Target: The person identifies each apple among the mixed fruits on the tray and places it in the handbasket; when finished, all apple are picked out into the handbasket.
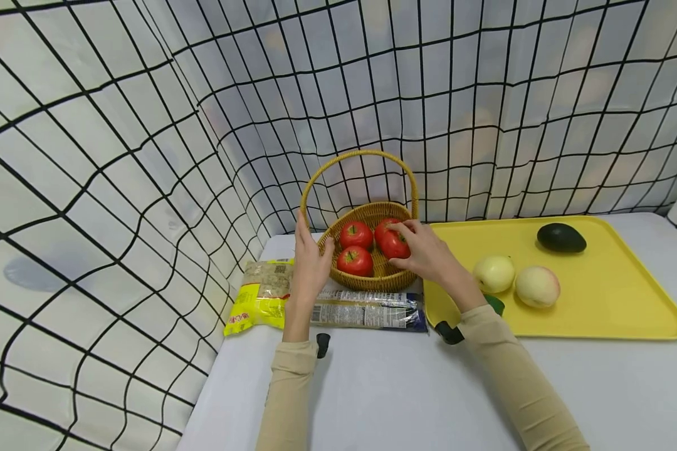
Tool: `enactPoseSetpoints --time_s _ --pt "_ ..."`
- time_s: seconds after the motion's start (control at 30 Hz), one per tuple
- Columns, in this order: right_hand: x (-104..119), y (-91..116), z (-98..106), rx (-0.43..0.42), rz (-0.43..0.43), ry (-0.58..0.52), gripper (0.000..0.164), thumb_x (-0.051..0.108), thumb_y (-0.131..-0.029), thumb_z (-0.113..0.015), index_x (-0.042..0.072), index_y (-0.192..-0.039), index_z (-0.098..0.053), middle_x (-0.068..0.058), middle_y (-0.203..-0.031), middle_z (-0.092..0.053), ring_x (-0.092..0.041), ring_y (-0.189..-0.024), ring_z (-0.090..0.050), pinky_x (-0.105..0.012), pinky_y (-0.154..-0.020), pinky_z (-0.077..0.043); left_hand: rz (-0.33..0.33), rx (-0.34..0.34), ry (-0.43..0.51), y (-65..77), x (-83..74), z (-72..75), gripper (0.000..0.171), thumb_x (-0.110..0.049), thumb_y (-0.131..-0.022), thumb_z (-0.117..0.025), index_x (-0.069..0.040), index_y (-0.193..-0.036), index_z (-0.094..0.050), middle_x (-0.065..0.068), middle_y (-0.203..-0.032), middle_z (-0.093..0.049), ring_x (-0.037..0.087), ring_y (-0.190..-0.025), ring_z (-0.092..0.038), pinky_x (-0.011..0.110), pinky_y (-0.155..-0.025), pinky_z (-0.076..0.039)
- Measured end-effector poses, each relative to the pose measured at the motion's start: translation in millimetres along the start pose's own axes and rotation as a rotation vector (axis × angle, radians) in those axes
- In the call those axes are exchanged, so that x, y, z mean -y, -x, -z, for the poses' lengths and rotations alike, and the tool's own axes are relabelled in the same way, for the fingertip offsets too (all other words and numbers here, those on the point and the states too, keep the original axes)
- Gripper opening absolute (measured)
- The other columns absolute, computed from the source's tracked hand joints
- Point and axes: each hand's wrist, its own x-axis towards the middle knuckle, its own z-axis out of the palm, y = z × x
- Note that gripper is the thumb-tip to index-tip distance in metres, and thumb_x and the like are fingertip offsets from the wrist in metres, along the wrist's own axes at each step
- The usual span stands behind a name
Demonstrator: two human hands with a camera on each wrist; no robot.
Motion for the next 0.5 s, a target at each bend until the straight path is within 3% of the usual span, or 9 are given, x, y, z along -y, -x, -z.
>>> enactPoseSetpoints --time_s 0.2,0.5 --pt "3 2 -11 0.009 -0.015 0.105 0.078 0.042 -0.086 -0.082 0.017 -0.151 -0.046 -0.023 -0.137 -0.054 -0.041 -0.119 -0.058 -0.056 -0.101 -0.051 0.0 0.0 -0.001 1.8 1.0 -2.6 0.087 -0.036 -0.108 -0.048 -0.036 -0.162 0.02 0.004 -0.175 0.002 0.035 -0.159 -0.021 0.056 -0.123 -0.033" --pt "9 1 -14 0.051 -0.074 0.073 0.079 0.038 -0.088 -0.08 0.016 -0.154 -0.043 -0.025 -0.138 -0.052 -0.041 -0.127 -0.051 -0.053 -0.105 -0.04 -0.015 -0.004 0.011 1.1 0.4 -1.2 0.087 -0.036 -0.108 -0.048 -0.035 -0.162 0.019 0.004 -0.175 0.004 0.035 -0.16 -0.018 0.056 -0.124 -0.032"
